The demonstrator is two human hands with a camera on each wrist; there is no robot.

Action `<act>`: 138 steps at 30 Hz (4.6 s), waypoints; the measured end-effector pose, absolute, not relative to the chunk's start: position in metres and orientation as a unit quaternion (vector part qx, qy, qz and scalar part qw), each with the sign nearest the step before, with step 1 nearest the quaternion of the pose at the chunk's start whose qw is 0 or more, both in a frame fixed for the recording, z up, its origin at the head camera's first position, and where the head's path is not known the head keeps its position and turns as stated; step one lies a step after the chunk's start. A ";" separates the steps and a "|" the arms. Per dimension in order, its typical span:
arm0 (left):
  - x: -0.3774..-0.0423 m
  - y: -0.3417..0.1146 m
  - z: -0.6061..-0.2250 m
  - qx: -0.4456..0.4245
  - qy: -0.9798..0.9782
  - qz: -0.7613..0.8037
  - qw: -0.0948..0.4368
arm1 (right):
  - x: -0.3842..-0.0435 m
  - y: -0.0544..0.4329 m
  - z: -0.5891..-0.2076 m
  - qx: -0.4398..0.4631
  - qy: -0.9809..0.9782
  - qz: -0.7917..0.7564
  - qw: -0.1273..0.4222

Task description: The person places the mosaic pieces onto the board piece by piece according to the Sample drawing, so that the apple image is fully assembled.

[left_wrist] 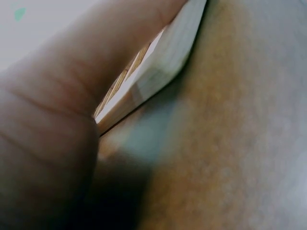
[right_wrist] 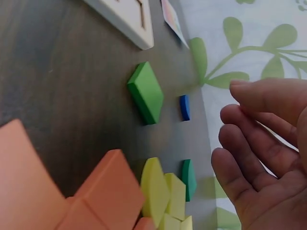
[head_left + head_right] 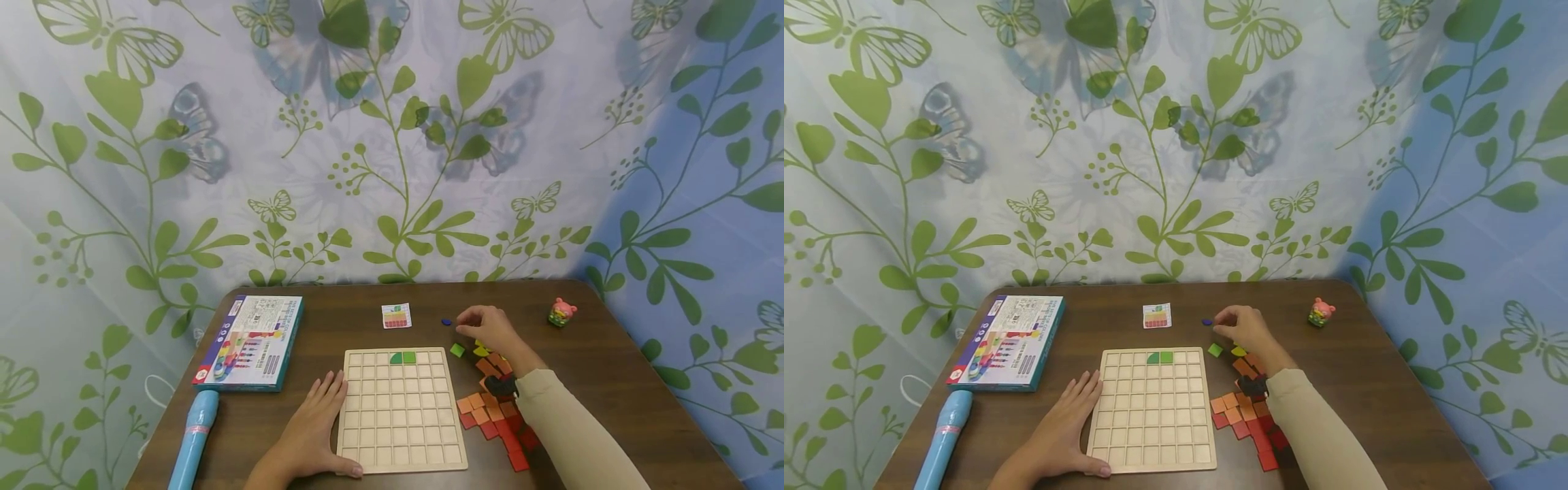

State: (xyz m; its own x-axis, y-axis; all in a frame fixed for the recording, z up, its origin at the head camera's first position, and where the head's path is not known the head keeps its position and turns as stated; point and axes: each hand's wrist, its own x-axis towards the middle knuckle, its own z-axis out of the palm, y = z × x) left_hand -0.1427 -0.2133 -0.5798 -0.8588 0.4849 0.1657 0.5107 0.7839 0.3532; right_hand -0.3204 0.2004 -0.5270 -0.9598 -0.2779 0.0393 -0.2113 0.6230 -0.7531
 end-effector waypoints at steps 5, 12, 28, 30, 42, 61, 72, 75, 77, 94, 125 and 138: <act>-0.142 -0.214 -0.581 -0.263 -0.943 -0.200 0.033 | -0.318 0.199 -0.533 -0.141 0.907 -0.394 0.045; -0.143 -0.214 -0.586 -0.260 -0.943 -0.204 0.028 | -0.312 0.198 -0.540 -0.158 0.921 -0.353 0.051; -0.144 -0.215 -0.587 -0.259 -0.945 -0.199 0.029 | -0.300 0.198 -0.551 -0.236 0.920 -0.312 0.030; -0.144 -0.215 -0.587 -0.258 -0.945 -0.200 0.028 | -0.300 0.197 -0.551 -0.240 0.918 -0.314 0.030; -0.143 -0.214 -0.586 -0.265 -0.943 -0.198 0.034 | -0.297 0.196 -0.553 -0.239 0.921 -0.307 0.024; -0.143 -0.213 -0.588 -0.258 -0.944 -0.201 0.025 | -0.292 0.188 -0.541 -0.249 0.908 -0.335 0.021; -0.143 -0.212 -0.586 -0.261 -0.944 -0.200 0.028 | -0.290 0.169 -0.543 -0.273 0.898 -0.344 0.028; -0.142 -0.214 -0.585 -0.258 -0.946 -0.193 0.029 | -0.290 0.158 -0.543 -0.277 0.893 -0.352 0.043; -0.143 -0.214 -0.584 -0.258 -0.947 -0.190 0.027 | -0.288 0.151 -0.543 -0.279 0.892 -0.353 0.047; -0.147 -0.215 -0.584 -0.265 -0.945 -0.194 0.006 | -0.269 0.105 -0.549 -0.364 0.855 -0.368 0.026; -0.145 -0.215 -0.585 -0.260 -0.944 -0.202 0.013 | -0.261 0.080 -0.552 -0.359 0.867 -0.344 0.030; -0.144 -0.215 -0.585 -0.258 -0.945 -0.201 0.005 | -0.259 0.075 -0.554 -0.321 0.882 -0.344 0.021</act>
